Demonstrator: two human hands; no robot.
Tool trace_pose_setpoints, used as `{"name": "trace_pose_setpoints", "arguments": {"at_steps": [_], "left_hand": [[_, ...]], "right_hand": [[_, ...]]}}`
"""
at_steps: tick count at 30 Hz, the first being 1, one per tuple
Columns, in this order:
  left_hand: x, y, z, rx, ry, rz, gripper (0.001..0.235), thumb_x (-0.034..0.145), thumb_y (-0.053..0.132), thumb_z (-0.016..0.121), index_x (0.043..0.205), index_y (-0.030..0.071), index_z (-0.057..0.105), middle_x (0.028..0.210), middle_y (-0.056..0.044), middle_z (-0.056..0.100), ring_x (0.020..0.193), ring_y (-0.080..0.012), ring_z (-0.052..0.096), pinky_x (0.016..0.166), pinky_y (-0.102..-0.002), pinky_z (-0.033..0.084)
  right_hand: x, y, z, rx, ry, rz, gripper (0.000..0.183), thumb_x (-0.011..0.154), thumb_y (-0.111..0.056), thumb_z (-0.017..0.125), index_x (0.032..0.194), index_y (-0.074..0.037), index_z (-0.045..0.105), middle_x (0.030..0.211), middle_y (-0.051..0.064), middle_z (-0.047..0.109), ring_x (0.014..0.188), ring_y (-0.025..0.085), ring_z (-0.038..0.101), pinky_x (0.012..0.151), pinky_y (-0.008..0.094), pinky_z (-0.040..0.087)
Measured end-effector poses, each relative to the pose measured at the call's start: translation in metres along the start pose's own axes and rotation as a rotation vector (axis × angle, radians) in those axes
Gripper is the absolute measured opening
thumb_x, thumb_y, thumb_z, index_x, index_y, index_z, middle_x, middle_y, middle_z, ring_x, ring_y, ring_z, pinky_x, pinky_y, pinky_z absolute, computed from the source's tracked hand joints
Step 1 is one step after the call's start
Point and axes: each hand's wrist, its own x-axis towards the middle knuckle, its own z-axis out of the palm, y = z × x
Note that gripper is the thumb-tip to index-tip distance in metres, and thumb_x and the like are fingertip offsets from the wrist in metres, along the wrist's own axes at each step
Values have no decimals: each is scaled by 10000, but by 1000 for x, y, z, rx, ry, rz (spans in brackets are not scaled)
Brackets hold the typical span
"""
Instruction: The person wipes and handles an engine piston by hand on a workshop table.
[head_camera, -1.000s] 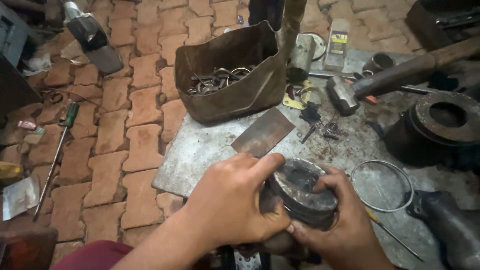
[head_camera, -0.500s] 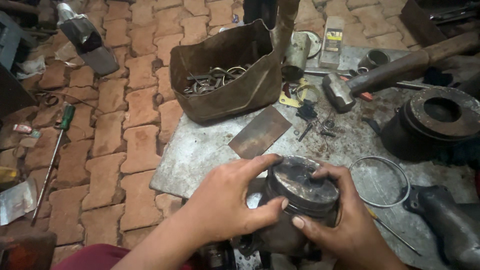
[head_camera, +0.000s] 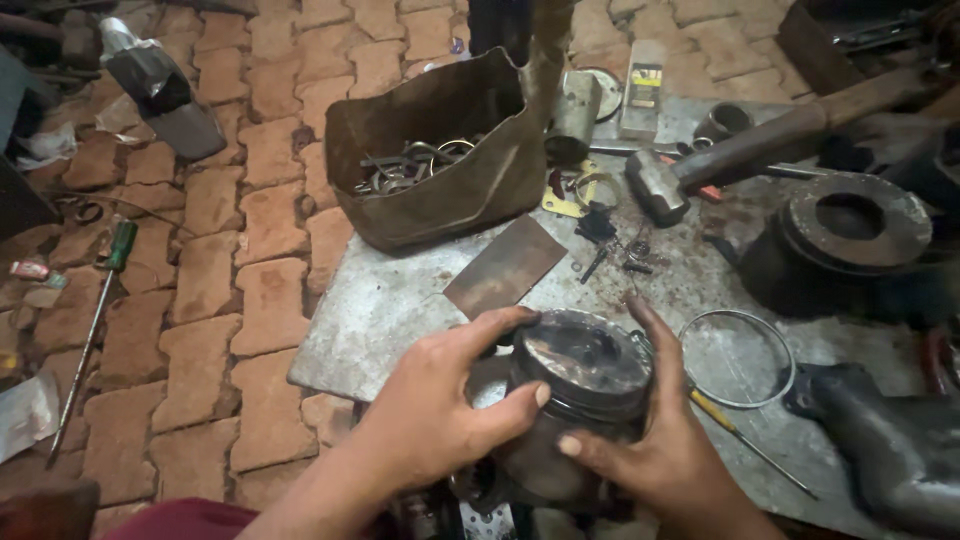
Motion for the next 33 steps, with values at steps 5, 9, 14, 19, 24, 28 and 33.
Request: {"name": "trace_pose_setpoints", "arguments": {"at_steps": [5, 9, 14, 19, 24, 28, 33], "left_hand": [[-2, -2, -2, 208, 44, 128, 593, 770, 357, 805, 1235, 14, 673, 1111, -194, 740, 1002, -348, 728, 871, -411, 559], [-4, 3, -4, 196, 54, 151, 535, 785, 351, 809, 1184, 16, 685, 1084, -166, 734, 973, -339, 731, 841, -404, 567], [-11, 14, -6, 167, 9, 113, 468, 801, 321, 806, 1146, 24, 698, 1007, -132, 713, 878, -310, 734, 747, -385, 583], [-7, 25, -13, 376, 34, 208, 425, 812, 321, 818, 1121, 50, 711, 1041, -133, 698, 904, -327, 713, 750, -408, 572], [8, 32, -32, 505, -103, 581, 548, 840, 287, 740, 1292, 6, 611, 1220, -177, 685, 1095, -347, 679, 896, -425, 556], [16, 41, -37, 619, -310, 518, 622, 780, 309, 733, 1272, -47, 601, 1060, -177, 695, 954, -354, 678, 788, -445, 551], [31, 56, -43, 757, -472, 554, 453, 722, 302, 734, 1024, -21, 640, 899, -161, 672, 884, -349, 679, 719, -427, 548]], "right_hand": [[-3, -3, -1, -12, 27, 103, 1078, 820, -101, 843, 1626, -96, 127, 1477, 228, 517, 1341, 310, 555, 1069, 480, 473], [-1, -8, 1, -311, 148, 20, 978, 812, -111, 796, 1593, -65, 208, 1497, 202, 497, 1390, 281, 518, 1131, 416, 401], [1, -11, 10, -193, 144, 54, 1186, 773, -191, 874, 1613, -101, 41, 1476, 210, 474, 1327, 296, 525, 1022, 425, 515], [4, -28, 16, -499, 207, 116, 1197, 613, -254, 924, 1556, -117, 199, 1375, 168, 583, 1247, 268, 624, 1021, 380, 488], [9, -34, 38, -714, 260, 50, 1168, 506, -296, 919, 1506, -117, 343, 1272, 197, 652, 1181, 308, 670, 960, 386, 524], [9, -34, 41, -799, 240, -10, 1208, 463, -285, 936, 1488, -67, 336, 1300, 243, 613, 1188, 403, 628, 945, 445, 498], [7, -36, 44, -825, 186, -35, 1251, 488, -384, 975, 1485, -35, 306, 1316, 234, 598, 1175, 408, 610, 952, 457, 483]]}}
